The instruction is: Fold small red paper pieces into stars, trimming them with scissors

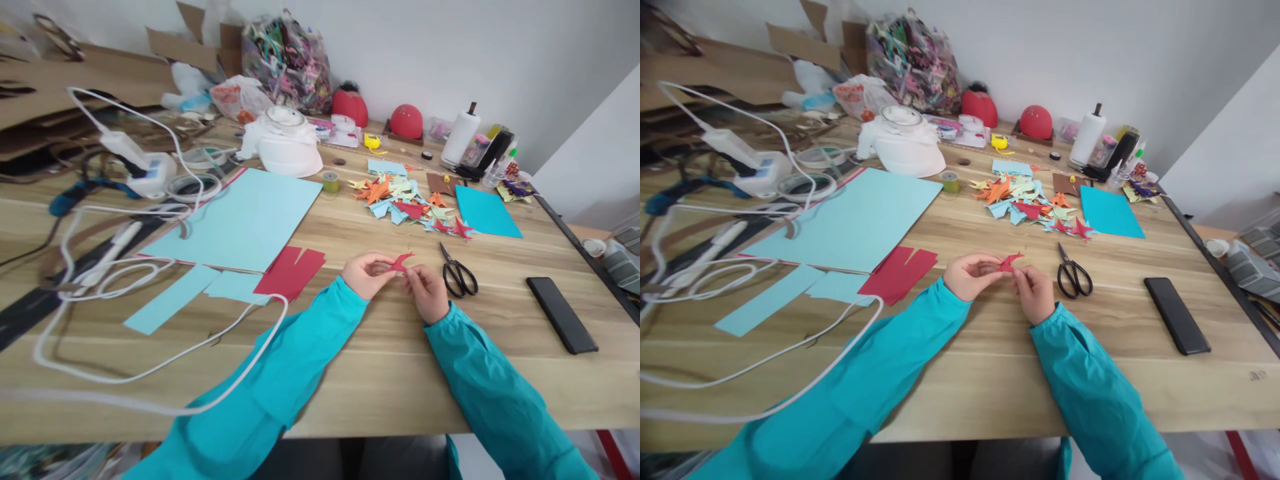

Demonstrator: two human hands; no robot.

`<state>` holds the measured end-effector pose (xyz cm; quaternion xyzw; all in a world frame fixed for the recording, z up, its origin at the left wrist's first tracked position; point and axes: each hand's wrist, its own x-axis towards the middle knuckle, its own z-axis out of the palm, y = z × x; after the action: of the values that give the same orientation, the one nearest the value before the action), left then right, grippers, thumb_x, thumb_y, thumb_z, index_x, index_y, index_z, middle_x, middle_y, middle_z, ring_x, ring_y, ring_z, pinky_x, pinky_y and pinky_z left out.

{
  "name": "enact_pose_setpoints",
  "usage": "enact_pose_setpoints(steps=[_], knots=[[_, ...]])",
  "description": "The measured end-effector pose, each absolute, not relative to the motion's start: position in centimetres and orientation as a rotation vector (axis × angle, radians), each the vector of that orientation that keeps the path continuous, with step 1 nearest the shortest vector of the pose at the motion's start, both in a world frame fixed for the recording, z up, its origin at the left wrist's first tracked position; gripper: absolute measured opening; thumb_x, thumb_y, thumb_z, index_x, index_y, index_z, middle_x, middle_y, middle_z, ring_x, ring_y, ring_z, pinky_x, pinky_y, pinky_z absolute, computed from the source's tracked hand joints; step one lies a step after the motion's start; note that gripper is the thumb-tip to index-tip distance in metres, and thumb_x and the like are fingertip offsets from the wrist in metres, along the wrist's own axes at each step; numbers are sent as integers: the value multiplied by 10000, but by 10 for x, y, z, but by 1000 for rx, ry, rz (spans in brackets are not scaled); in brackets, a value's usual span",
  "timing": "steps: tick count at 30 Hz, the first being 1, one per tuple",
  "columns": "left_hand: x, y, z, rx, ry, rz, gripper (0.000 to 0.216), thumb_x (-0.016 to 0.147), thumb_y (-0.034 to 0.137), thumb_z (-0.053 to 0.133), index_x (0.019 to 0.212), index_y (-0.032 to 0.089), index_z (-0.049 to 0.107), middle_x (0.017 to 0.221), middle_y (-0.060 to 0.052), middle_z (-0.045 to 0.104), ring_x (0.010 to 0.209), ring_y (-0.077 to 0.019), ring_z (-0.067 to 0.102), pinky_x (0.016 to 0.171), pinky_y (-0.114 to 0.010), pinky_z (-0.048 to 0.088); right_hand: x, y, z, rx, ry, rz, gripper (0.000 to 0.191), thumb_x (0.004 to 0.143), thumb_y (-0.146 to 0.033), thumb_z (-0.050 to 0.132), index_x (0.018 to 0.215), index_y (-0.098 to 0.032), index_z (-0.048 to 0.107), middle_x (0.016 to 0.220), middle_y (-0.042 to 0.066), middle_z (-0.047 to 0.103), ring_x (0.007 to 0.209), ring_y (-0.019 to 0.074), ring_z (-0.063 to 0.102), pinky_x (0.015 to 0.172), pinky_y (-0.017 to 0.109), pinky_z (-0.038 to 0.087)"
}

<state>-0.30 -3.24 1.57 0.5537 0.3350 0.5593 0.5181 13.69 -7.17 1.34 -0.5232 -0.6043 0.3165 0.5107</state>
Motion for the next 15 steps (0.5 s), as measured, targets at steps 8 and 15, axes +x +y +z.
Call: enact_pose_setpoints(steps=[8,15], knots=[[-3,-30,14,1150,849,1083,360,528,341,739,774,94,647,603,-48,671,534,-156,618,582,-304,527,137,-75,18,-1237,-1641,543,231,814,-302,479,716,-164,636,597,30,630,490,113,532,484,223,413],[-3,-31,8,1233,931,1163,343,479,357,758,676,111,623,471,-9,620,409,-127,565,441,-239,476,133,-74,10,-1214,-1626,647,265,847,-319,427,683,-166,569,584,10,588,518,103,515,507,213,414]])
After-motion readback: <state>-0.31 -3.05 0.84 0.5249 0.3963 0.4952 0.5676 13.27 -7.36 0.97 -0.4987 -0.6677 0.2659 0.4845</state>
